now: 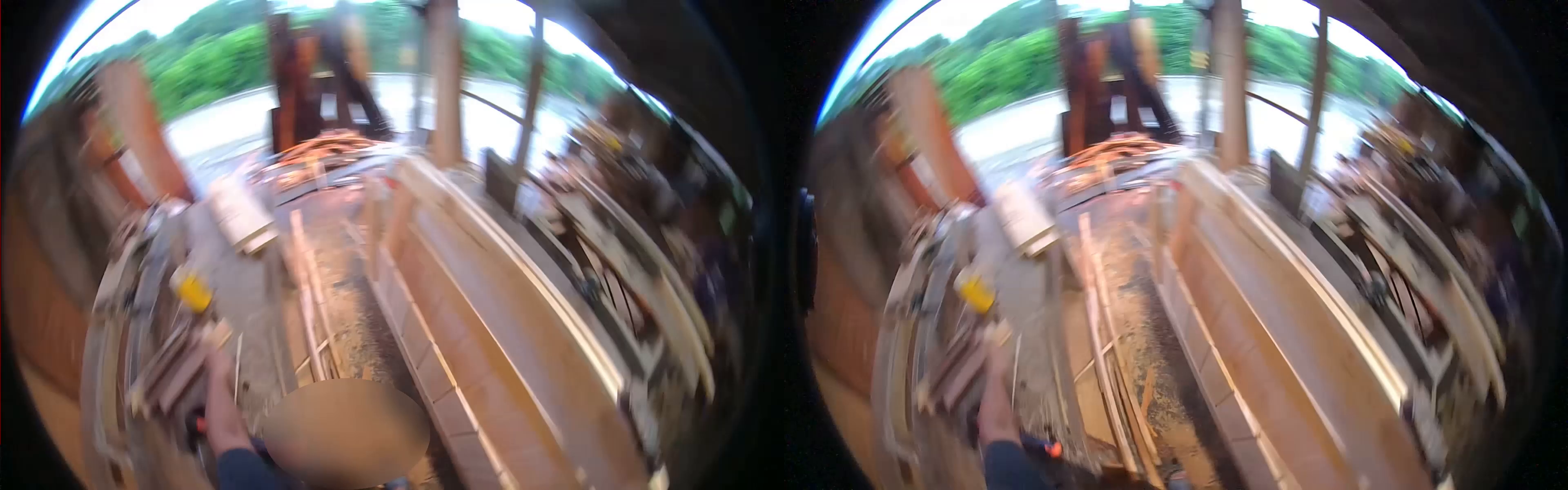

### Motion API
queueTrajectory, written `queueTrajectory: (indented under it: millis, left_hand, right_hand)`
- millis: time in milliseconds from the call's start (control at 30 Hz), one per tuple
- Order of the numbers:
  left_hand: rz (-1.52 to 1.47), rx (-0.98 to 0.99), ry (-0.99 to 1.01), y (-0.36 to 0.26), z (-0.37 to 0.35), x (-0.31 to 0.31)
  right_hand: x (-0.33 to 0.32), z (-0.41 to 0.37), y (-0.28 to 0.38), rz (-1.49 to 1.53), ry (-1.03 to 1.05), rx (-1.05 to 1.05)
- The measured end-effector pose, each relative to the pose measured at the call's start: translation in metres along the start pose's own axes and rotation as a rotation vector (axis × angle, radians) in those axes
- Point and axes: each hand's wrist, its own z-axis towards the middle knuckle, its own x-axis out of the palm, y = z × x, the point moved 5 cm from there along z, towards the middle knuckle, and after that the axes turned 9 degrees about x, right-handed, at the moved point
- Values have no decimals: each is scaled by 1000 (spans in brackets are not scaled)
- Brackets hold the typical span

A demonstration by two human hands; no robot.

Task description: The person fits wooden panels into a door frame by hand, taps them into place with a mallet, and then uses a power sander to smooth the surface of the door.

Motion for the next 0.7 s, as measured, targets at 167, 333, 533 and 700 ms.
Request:
queueTrajectory:
  millis: [167,333,533,700]
  left_hand:
    - [620,141,207,12,66,3]
    - [744,295,224,26,99,5]
    - [720,310,180,15,97,-2]
    - [601,471,41,-10,73,-12]
  right_hand:
    - [48,-51,-27,134,215,187]
    - [39,-54,5,26,208,253]
    - [73,-57,21,-42,302,169]
    - [66,-74,44,-88,384,246]
